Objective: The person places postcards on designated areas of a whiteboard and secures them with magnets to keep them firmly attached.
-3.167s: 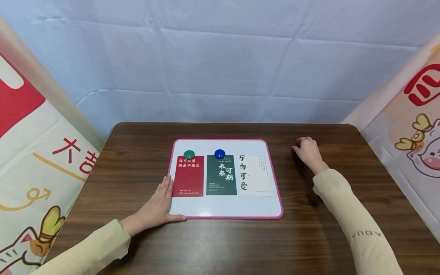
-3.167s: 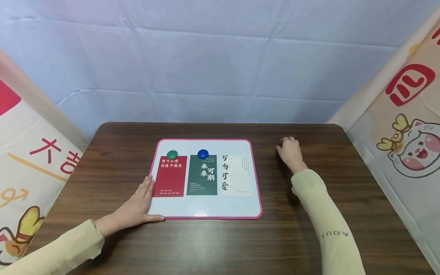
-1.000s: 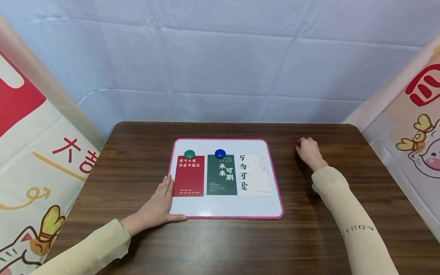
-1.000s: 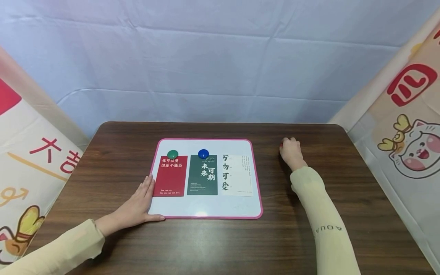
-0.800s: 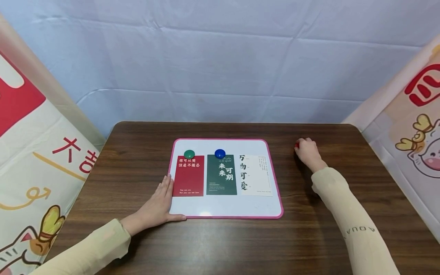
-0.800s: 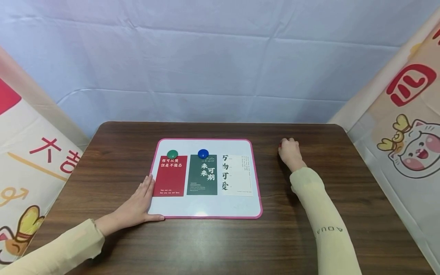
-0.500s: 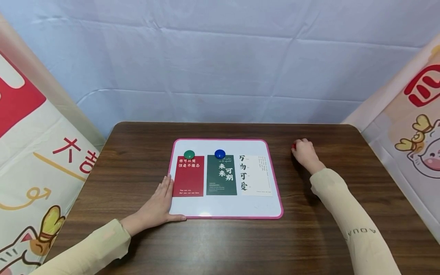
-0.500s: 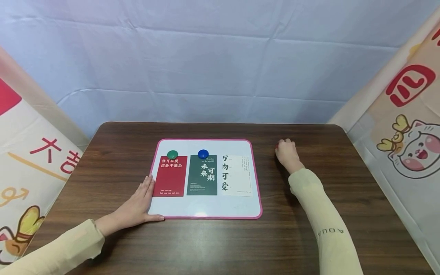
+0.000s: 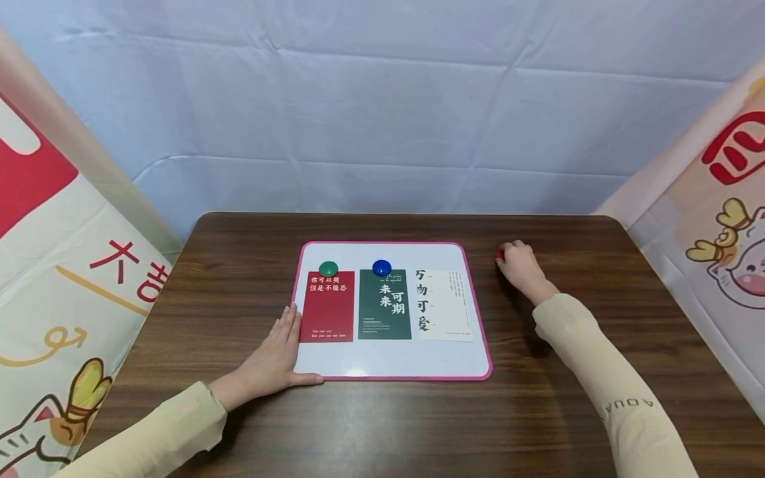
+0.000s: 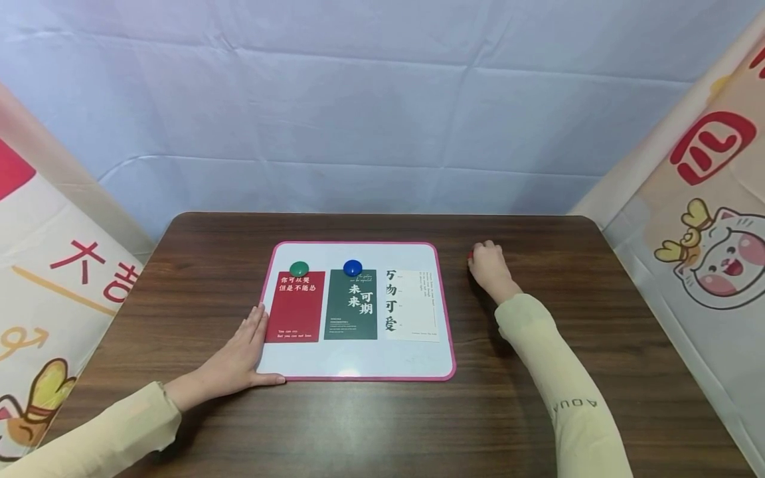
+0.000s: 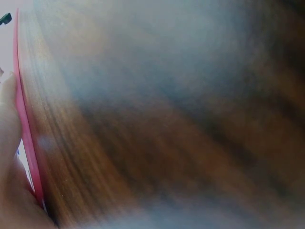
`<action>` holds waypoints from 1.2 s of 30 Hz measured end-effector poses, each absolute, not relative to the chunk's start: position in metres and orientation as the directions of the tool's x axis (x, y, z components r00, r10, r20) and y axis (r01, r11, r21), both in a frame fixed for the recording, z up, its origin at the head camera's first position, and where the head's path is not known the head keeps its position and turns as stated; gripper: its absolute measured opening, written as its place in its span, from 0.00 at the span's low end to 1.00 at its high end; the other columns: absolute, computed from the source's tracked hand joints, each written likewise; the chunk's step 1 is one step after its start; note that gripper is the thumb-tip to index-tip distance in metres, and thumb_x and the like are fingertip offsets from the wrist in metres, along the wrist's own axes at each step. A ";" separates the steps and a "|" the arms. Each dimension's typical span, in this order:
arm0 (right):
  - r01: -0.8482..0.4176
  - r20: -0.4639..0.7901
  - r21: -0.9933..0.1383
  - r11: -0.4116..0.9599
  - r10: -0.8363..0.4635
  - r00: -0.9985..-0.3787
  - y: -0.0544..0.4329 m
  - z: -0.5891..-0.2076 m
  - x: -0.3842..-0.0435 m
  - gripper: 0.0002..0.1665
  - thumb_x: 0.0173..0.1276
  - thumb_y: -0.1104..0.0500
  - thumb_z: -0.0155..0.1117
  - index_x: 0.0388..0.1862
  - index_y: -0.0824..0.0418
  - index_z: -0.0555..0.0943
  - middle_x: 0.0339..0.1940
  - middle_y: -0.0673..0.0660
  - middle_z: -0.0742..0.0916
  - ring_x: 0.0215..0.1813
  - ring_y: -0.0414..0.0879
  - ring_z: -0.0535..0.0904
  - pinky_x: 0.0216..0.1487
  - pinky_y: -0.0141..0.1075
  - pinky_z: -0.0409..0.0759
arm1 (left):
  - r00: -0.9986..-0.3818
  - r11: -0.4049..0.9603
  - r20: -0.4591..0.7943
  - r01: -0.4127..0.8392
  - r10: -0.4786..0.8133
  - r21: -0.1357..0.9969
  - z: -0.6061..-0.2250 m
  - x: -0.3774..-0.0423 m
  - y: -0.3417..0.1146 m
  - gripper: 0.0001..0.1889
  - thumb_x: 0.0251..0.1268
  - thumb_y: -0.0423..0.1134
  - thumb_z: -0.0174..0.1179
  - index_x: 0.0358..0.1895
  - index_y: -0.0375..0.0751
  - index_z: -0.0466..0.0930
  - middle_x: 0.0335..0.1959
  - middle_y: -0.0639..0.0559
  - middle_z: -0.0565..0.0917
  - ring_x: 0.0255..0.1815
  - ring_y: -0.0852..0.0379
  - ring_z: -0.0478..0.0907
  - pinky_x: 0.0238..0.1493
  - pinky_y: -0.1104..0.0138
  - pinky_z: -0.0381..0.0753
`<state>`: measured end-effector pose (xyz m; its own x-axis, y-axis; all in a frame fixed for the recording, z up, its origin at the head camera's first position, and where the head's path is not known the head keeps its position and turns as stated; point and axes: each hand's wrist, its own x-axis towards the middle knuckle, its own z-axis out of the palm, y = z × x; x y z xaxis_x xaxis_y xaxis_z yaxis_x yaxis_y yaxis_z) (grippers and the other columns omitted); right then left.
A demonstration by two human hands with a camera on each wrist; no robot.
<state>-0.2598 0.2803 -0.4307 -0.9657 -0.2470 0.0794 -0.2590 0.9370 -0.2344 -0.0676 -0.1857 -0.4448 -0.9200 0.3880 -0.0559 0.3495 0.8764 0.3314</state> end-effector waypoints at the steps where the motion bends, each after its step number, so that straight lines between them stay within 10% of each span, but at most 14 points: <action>1: -0.260 0.074 -0.236 0.937 -0.249 -0.966 0.279 -0.431 -0.260 0.18 0.64 0.66 0.54 0.45 0.82 0.72 0.44 0.79 0.75 0.49 0.70 0.69 0.51 0.56 0.68 | -0.919 0.876 -0.055 0.351 0.389 0.330 -0.445 -0.068 -0.186 0.63 0.37 0.69 0.62 0.70 0.31 0.41 0.71 0.39 0.45 0.71 0.43 0.41 0.65 0.51 0.57; 36: -0.334 0.118 -0.327 0.884 -0.312 -0.943 0.242 -0.423 -0.250 0.17 0.64 0.66 0.57 0.48 0.79 0.74 0.46 0.75 0.76 0.48 0.66 0.70 0.48 0.54 0.71 | -0.919 0.880 -0.055 0.355 0.391 0.315 -0.445 -0.069 -0.186 0.63 0.37 0.68 0.64 0.70 0.30 0.43 0.71 0.38 0.45 0.71 0.42 0.42 0.65 0.50 0.56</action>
<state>-0.2504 0.2421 -0.4233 -0.9425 -0.3125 0.1184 -0.3341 0.8841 -0.3266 -0.0685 -0.1856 -0.4446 -0.9187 0.3909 -0.0554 0.3554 0.8799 0.3154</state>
